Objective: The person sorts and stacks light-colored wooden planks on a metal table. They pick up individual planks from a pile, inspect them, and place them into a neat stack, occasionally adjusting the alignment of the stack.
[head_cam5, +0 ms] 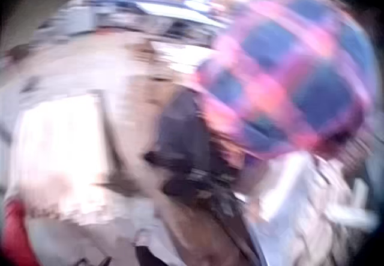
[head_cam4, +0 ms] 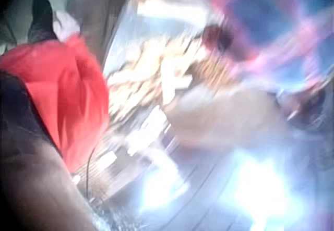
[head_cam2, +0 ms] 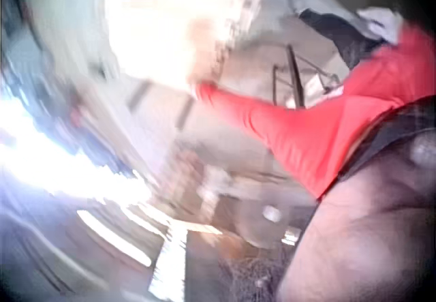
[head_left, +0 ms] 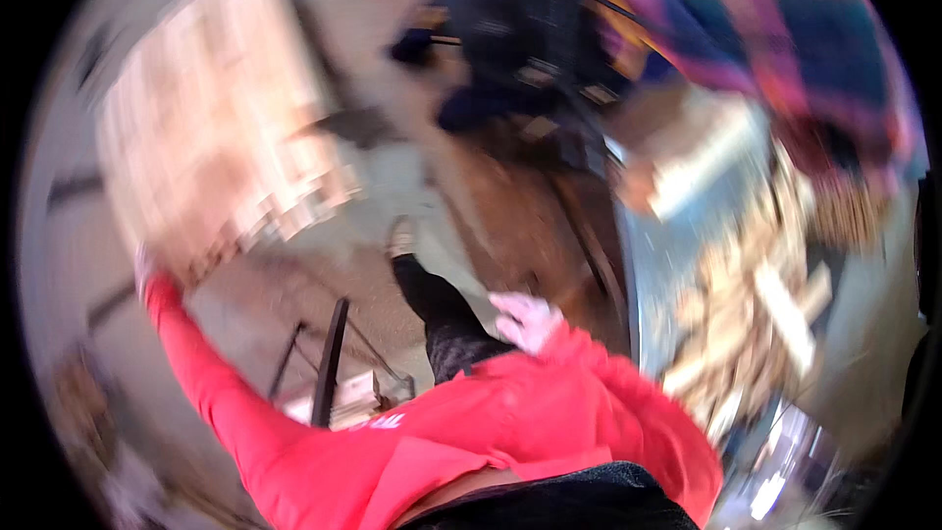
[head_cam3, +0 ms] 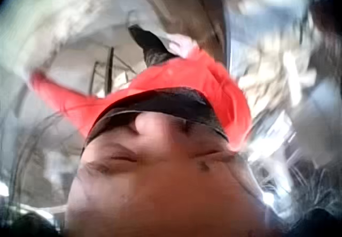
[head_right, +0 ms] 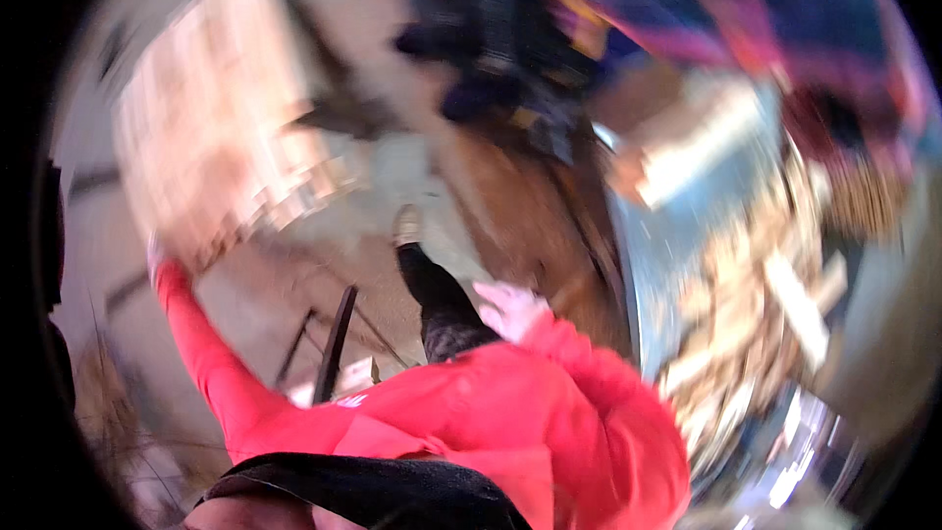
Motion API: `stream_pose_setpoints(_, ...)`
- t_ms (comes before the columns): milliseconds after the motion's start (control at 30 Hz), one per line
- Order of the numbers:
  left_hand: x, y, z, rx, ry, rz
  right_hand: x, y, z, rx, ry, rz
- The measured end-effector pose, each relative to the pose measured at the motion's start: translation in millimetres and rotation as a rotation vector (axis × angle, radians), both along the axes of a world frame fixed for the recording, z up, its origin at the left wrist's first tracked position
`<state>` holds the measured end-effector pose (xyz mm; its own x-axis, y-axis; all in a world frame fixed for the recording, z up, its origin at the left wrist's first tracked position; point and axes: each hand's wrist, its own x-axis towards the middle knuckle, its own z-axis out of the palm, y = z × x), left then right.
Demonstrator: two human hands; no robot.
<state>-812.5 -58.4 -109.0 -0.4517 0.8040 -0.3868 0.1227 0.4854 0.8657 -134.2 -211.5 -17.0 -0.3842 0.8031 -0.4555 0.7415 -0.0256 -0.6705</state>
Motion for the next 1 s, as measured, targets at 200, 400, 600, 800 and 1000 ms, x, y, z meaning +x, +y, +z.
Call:
stream_pose_setpoints(200,-14.5,92.2,-30.8,-0.197,0.793,-0.254,75.2,-10.4,-29.3,0.007,-0.123,-0.284)
stream_pose_setpoints(400,49.6,112.6,-8.0,-0.121,1.017,-0.255,191.9,-57.5,36.0,0.084,-0.865,-0.738)
stream_pose_setpoints(600,341.9,30.2,103.8,0.381,0.877,-0.311,382.7,-170.2,75.9,-0.173,-1.338,-1.521)
stream_pose_setpoints(800,768.0,-199.5,184.4,-0.038,-0.469,-0.705,448.1,-281.7,34.5,-0.368,-0.985,-1.627)
stream_pose_setpoints(1000,986.5,-312.8,108.7,-0.72,-0.883,-1.458,395.5,-374.1,83.3,0.032,0.387,-1.481)
